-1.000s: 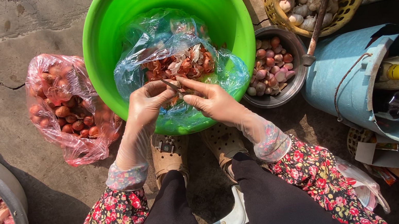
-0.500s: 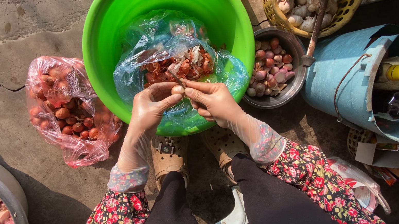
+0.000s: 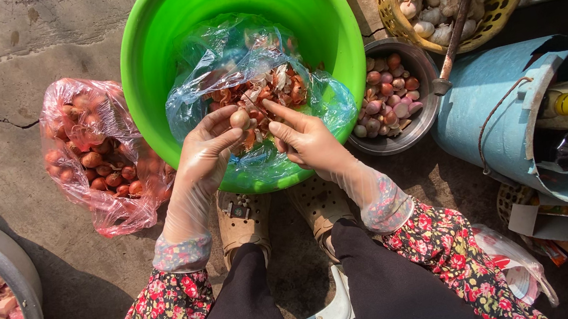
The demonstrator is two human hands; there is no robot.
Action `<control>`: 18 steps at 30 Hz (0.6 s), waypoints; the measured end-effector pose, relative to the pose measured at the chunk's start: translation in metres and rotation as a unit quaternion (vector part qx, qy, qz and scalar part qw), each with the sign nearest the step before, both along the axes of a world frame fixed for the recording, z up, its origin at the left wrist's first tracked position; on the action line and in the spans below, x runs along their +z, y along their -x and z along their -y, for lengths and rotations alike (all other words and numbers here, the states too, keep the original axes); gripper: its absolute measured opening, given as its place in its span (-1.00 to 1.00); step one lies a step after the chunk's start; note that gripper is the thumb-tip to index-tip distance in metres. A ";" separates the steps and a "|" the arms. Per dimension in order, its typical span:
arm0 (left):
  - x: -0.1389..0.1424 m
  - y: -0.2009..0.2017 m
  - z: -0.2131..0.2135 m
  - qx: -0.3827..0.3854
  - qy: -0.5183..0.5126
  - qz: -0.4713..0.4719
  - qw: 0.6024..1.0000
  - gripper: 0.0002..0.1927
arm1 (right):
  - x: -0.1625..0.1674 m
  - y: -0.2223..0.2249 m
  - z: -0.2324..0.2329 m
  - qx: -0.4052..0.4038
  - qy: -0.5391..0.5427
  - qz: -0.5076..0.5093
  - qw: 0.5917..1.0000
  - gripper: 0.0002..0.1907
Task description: The person sits on a small stool and peels small red onions one by one using a small knife. The peeled skins are placed into a green basin lined with a plastic bag, while the peeled onions are set aside in a metal bowl.
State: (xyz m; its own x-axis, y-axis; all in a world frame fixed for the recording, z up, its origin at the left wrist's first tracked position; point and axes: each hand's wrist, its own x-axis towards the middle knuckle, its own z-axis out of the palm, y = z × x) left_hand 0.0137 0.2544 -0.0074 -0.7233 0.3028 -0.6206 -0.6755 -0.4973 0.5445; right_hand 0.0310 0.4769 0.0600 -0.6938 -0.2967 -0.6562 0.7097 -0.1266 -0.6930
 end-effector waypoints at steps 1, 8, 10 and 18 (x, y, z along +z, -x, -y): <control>-0.001 -0.001 0.000 0.002 0.004 0.011 1.000 -0.42 | -0.002 0.000 0.000 0.015 -0.002 -0.014 1.000 -0.38; -0.002 -0.008 -0.007 -0.001 0.075 -0.021 0.997 -0.48 | -0.019 -0.009 0.001 0.058 0.013 -0.059 0.997 -0.37; 0.004 -0.008 -0.008 -0.024 0.152 -0.043 0.987 -0.50 | -0.023 -0.010 0.005 0.028 0.023 -0.042 0.998 -0.41; 0.034 -0.005 -0.011 -0.056 0.036 -0.050 0.997 -0.53 | -0.006 0.000 -0.006 -0.043 -0.023 0.062 0.997 -0.47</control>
State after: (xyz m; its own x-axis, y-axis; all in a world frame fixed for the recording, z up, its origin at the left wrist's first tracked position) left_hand 0.0192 0.2657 0.0262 -0.7468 0.3427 -0.5700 -0.6651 -0.3792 0.6434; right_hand 0.0314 0.4828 0.0540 -0.6285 -0.2066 -0.7499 0.7778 -0.1607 -0.6076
